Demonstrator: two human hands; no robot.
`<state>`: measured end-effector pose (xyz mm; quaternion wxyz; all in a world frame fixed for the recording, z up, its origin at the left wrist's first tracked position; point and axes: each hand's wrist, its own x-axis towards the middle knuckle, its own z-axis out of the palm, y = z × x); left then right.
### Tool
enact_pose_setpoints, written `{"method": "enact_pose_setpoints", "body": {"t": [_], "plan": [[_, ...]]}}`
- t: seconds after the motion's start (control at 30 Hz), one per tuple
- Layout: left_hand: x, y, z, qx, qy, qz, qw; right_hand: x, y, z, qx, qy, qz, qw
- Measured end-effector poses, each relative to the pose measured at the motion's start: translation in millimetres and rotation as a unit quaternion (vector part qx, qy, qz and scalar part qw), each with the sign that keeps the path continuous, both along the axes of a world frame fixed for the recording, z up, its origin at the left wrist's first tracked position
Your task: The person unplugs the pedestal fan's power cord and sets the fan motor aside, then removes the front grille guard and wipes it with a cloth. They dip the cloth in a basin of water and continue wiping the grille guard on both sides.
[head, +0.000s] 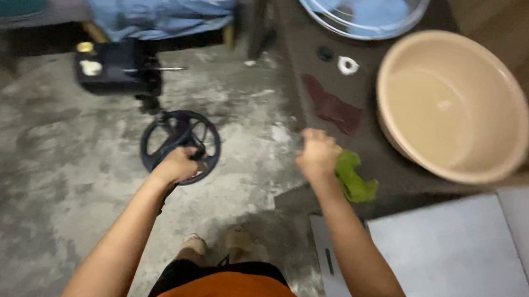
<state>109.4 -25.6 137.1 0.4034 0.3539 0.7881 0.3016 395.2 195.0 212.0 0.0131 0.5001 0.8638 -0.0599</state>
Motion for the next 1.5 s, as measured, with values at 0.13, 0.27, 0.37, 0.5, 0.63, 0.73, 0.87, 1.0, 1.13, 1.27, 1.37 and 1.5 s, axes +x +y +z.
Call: {"method": "enact_pose_setpoints", "body": {"t": [0.13,0.27,0.37,0.5,0.63,0.73,0.87,1.0,1.13,1.27,1.37,1.5], "plan": [[-19.9,-5.3,9.9,-0.061,-0.013,-0.010,0.998,-97.0,-24.8,-13.8,-0.100,0.261,0.316,0.907],[-61.1,-16.0,30.2,-0.012,0.098,-0.115,0.988,-187.5,-72.6,-10.4,-0.111,0.338,0.427,0.832],[-99.0,-24.1,52.5,-0.002,0.102,-0.168,0.980,-240.6,-82.4,0.0,-0.118,0.302,0.485,0.812],[-162.8,-38.0,95.0,0.041,0.171,-0.183,0.967,-293.2,-90.0,8.6,-0.298,0.254,0.532,0.751],[-210.7,-45.4,126.9,0.025,0.248,-0.138,0.959,-336.9,-115.8,12.6,-0.361,0.366,0.434,0.739],[-253.6,-49.3,138.9,0.013,0.348,-0.141,0.927,-372.0,-136.9,15.4,-0.307,0.429,0.330,0.783],[-314.8,-48.3,131.8,-0.065,0.450,-0.165,0.875,-409.2,-156.1,16.7,-0.248,0.477,0.257,0.803],[-354.6,-25.0,107.3,0.027,0.476,-0.135,0.869,-431.4,-162.1,18.5,-0.130,0.528,0.260,0.798],[-362.6,20.6,82.1,0.136,0.477,-0.121,0.860,-436.6,-153.7,21.1,-0.063,0.465,0.183,0.864],[-356.5,52.7,50.7,0.177,0.425,-0.063,0.885,-437.8,-145.8,19.2,0.034,0.374,0.166,0.912],[-357.7,64.6,14.9,0.192,0.354,0.013,0.915,-437.1,-145.4,18.5,0.065,0.288,0.163,0.941],[-371.7,71.5,-29.9,0.254,0.073,0.121,0.957,-425.7,-131.9,30.9,0.064,0.252,0.184,0.948]]}}
